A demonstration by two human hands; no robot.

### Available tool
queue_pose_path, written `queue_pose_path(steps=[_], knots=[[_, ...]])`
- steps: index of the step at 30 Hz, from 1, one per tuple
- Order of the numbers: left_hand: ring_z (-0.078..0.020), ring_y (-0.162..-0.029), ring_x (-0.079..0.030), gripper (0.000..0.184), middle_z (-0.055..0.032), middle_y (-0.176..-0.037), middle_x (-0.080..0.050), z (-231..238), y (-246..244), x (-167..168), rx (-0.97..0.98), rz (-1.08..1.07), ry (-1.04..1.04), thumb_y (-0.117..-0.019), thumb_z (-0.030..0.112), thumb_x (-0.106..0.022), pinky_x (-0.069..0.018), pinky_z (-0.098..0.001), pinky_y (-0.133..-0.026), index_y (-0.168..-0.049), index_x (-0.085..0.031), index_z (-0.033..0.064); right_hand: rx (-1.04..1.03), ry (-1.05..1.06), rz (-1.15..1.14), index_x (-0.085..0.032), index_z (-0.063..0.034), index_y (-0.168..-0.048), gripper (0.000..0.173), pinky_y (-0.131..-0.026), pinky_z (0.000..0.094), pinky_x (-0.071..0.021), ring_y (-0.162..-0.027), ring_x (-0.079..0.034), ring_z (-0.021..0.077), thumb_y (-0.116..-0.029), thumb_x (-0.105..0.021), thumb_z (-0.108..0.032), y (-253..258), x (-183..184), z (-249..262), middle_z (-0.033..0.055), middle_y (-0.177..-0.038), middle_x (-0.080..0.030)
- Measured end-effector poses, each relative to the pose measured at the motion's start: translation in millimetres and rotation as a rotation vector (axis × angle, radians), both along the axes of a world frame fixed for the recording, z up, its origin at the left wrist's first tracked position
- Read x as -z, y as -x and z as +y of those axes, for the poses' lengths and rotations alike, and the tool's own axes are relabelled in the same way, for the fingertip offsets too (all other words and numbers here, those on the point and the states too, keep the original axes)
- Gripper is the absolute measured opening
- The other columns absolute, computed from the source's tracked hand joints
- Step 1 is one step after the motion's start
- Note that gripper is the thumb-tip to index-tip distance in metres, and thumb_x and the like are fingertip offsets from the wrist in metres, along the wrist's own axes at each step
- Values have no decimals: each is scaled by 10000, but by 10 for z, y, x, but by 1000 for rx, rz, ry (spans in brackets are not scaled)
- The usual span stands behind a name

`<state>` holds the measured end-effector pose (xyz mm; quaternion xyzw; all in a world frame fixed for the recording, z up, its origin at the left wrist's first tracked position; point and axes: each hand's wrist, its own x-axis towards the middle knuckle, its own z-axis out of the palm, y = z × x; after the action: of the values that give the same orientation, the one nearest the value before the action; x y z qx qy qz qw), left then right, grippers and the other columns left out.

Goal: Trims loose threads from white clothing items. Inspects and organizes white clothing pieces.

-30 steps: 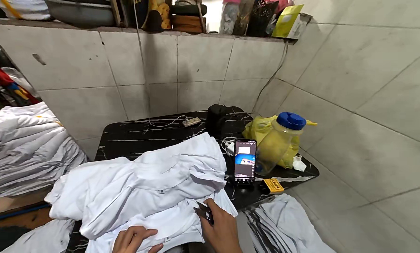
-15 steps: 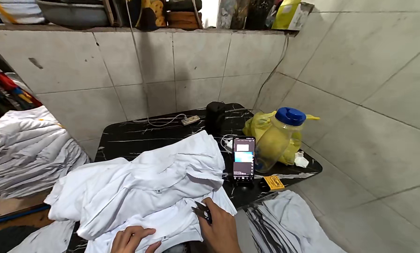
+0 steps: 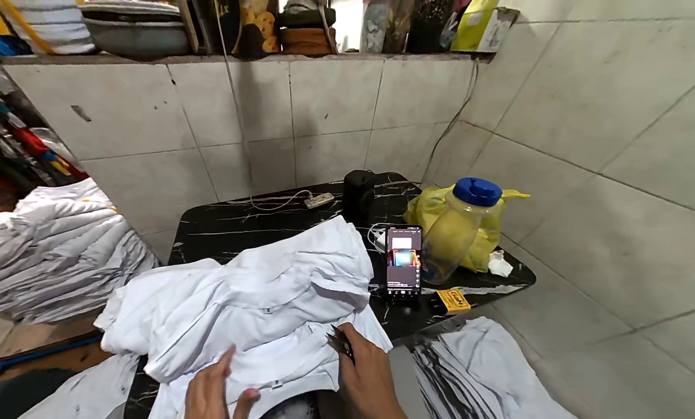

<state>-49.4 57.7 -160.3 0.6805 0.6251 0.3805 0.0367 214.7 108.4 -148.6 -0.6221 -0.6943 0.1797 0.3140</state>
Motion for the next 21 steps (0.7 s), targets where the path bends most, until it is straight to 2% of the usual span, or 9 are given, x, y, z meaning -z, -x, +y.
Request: queue_pose_path(steps=[3, 5, 7, 9, 11, 14, 16, 18, 21], knots=[[-459, -1010, -617, 769, -352, -1172, -594, -73, 44, -116, -209, 40, 73, -943, 484, -672, -516, -565, -899, -1430, -520, -91, -25, -48, 137, -701, -77, -1188, 312, -622, 525, -568, -687, -704, 269, -882, -639, -76, -80, 46, -73, 83, -797, -721], [-374, -812, -663, 513, -272, -973, -668, -125, 136, -169, -257, 44, 107, -949, 400, -706, -558, -520, -742, -1192, -705, -52, -17, -111, 262, -715, -56, -1160, 315, -561, 447, -552, -590, -654, 206, -850, -666, -40, -87, 58, -158, 65, -719, -696], [-271, -599, -614, 396, -173, -723, -658, -173, 214, -273, -236, -44, 136, -967, 326, -691, -523, -463, -593, -1034, -727, -62, -17, -144, 383, -718, -16, -1130, 304, -561, 376, -552, -583, -643, 155, -830, -678, 5, -77, -23, -246, 70, -735, -706], [-135, -496, -500, 327, -85, -623, -587, -190, 223, -416, -201, -242, 81, -985, 227, -672, -458, -329, -513, -1027, -673, -97, -13, -173, 459, -706, 4, -1094, 234, -539, 308, -541, -562, -619, 107, -861, -680, -2, -58, -155, -276, 59, -729, -697], [-55, -461, -561, 218, 7, -602, -604, -153, 159, -588, -151, -482, -16, -995, 124, -631, -522, -265, -458, -1051, -598, -84, -11, -233, 476, -708, -10, -1052, 158, -516, 279, -540, -542, -607, 78, -913, -682, -81, -35, -260, -214, 31, -707, -682], [-111, -744, -740, 168, 16, -869, -703, 105, 26, -679, -33, -735, -164, -976, -14, -591, -665, -319, -649, -1112, -494, -22, -2, -304, 401, -714, -57, -1042, 190, -590, 316, -585, -640, -668, 99, -971, -652, -222, 1, -366, 43, 8, -765, -703], [-206, -985, -734, 232, -112, -1118, -701, 399, -2, -536, 75, -723, -244, -972, 16, -602, -638, -385, -854, -1151, -473, -55, -4, -260, 334, -655, -47, -1202, 302, -721, 419, -611, -830, -715, 180, -969, -672, -239, 17, -406, 238, 58, -973, -731], [-202, -1038, -689, 267, -144, -1175, -657, 631, 21, -360, 110, -607, -270, -971, 88, -630, -611, -363, -881, -1171, -529, -57, -31, -214, 286, -581, -58, -1311, 415, -821, 461, -608, -990, -709, 211, -941, -694, -210, 40, -315, 433, 74, -1152, -707], [-162, -1016, -692, 230, -109, -1129, -686, 758, 65, -293, 109, -461, -264, -986, 94, -593, -609, -333, -885, -1177, -621, -31, -59, -288, 195, -698, -83, -1241, 327, -740, 458, -614, -926, -709, 244, -942, -683, -215, 98, -152, 578, 127, -1206, -668]])
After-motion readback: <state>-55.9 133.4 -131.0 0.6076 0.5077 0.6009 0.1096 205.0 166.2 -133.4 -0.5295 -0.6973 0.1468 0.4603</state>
